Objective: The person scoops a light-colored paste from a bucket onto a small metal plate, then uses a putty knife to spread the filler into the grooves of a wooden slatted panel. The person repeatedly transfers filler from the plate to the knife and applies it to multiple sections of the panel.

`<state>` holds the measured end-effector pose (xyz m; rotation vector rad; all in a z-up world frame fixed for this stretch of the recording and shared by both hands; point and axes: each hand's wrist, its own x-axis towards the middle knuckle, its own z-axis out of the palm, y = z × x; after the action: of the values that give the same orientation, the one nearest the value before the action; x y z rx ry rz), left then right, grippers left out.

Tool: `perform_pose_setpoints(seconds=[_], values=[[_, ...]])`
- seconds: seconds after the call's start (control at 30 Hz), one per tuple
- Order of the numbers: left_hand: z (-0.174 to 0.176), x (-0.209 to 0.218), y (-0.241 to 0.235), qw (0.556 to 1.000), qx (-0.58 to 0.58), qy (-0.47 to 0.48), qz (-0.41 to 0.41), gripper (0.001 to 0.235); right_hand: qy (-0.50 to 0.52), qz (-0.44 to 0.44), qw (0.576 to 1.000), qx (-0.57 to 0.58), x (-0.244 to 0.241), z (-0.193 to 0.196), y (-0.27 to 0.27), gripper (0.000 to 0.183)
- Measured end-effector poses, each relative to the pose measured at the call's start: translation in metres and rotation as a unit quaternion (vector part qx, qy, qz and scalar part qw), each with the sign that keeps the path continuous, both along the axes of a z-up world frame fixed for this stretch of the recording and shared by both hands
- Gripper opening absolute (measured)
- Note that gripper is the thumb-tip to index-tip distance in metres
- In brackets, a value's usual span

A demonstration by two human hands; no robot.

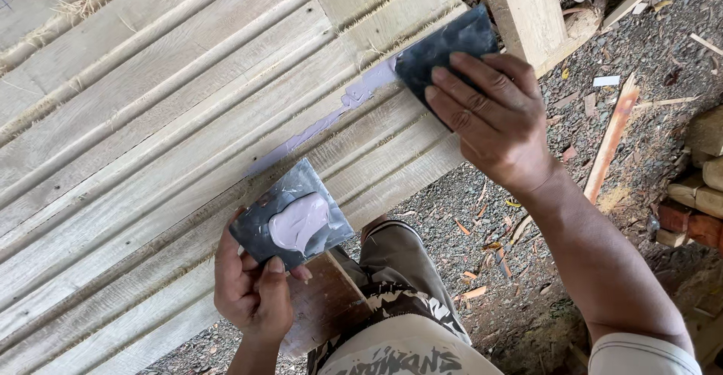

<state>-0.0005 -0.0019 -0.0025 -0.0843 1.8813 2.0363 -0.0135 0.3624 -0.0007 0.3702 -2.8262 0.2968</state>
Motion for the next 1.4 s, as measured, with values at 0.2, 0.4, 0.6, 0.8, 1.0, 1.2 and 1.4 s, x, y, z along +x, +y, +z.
perform_pose_setpoints(seconds=[0.2, 0.4, 0.6, 0.8, 1.0, 1.2, 1.4], values=[[-0.001, -0.004, 0.002, 1.0, 0.017, -0.009, -0.008, 0.062, 0.01, 0.006, 0.999, -0.044, 0.015, 0.048, -0.015, 0.023], [0.002, -0.003, 0.0, 0.999, 0.048, 0.002, -0.014, 0.061, 0.029, -0.022, 0.999, -0.038, -0.004, 0.05, -0.055, 0.027], [0.003, -0.003, -0.006, 0.995, 0.1, -0.013, 0.001, 0.061, 0.016, -0.01, 1.0, -0.01, -0.012, 0.024, -0.088, 0.03], [0.014, 0.011, -0.034, 0.994, 0.092, -0.014, 0.059, 0.06, 0.001, 0.0, 1.0, -0.016, 0.01, 0.057, -0.1, 0.03], [0.02, 0.027, -0.077, 0.993, 0.034, 0.008, 0.112, 0.062, 0.02, 0.015, 0.998, -0.058, 0.005, 0.042, -0.139, 0.03], [0.014, 0.034, -0.098, 0.991, 0.047, 0.026, 0.12, 0.061, -0.004, 0.019, 0.999, -0.035, -0.003, 0.011, -0.172, 0.032], [0.006, 0.036, -0.102, 0.987, 0.086, 0.034, 0.13, 0.061, -0.049, 0.037, 0.997, -0.039, 0.0, 0.005, -0.189, 0.026]])
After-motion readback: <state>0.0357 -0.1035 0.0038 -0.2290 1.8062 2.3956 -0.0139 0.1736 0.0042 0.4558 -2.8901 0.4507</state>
